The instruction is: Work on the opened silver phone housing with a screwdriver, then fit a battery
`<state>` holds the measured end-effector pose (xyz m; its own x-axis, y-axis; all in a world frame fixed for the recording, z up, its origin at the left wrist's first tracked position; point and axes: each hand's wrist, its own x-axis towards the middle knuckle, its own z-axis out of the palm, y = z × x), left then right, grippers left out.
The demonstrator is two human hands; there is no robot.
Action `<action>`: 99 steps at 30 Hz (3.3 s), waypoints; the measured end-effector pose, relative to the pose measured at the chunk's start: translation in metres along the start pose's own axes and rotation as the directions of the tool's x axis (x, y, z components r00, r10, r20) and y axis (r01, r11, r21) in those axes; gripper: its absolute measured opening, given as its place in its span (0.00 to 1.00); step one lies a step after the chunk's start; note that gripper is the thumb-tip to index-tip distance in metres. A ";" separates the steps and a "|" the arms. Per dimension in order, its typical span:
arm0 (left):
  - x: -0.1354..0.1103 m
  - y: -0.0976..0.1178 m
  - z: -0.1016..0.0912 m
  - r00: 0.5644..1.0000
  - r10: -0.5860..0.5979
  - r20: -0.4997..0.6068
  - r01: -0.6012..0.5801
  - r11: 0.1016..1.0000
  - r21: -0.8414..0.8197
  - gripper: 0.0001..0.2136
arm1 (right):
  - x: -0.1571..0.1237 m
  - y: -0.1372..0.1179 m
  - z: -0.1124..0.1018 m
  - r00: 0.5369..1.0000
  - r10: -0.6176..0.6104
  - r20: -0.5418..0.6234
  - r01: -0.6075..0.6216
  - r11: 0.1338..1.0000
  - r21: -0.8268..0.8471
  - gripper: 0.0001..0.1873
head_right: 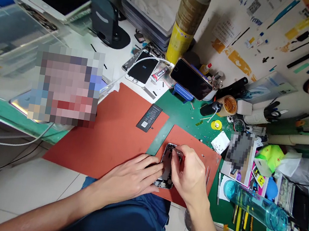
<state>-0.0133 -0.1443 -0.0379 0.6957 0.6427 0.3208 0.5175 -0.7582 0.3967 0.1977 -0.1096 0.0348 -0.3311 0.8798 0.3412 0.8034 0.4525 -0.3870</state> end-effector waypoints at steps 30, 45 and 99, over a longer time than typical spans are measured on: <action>0.000 0.000 0.001 0.999 0.015 -0.034 -0.014 1.000 0.023 0.23 | -0.031 0.028 0.008 0.903 0.381 -0.198 -0.317 0.902 0.292 0.19; 0.001 0.001 -0.001 1.000 0.007 -0.017 -0.007 1.000 0.022 0.21 | -0.015 0.022 -0.002 0.988 0.027 -0.155 -0.047 0.992 -0.121 0.13; 0.000 -0.001 0.001 1.000 0.028 -0.009 -0.028 0.999 0.021 0.23 | -0.004 0.022 0.008 0.971 -0.037 -0.238 -0.022 0.971 -0.238 0.08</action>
<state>-0.0130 -0.1435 -0.0395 0.7055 0.6222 0.3393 0.5082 -0.7778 0.3697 0.2124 -0.1020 0.0185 -0.2333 0.8026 0.5491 0.9051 0.3857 -0.1792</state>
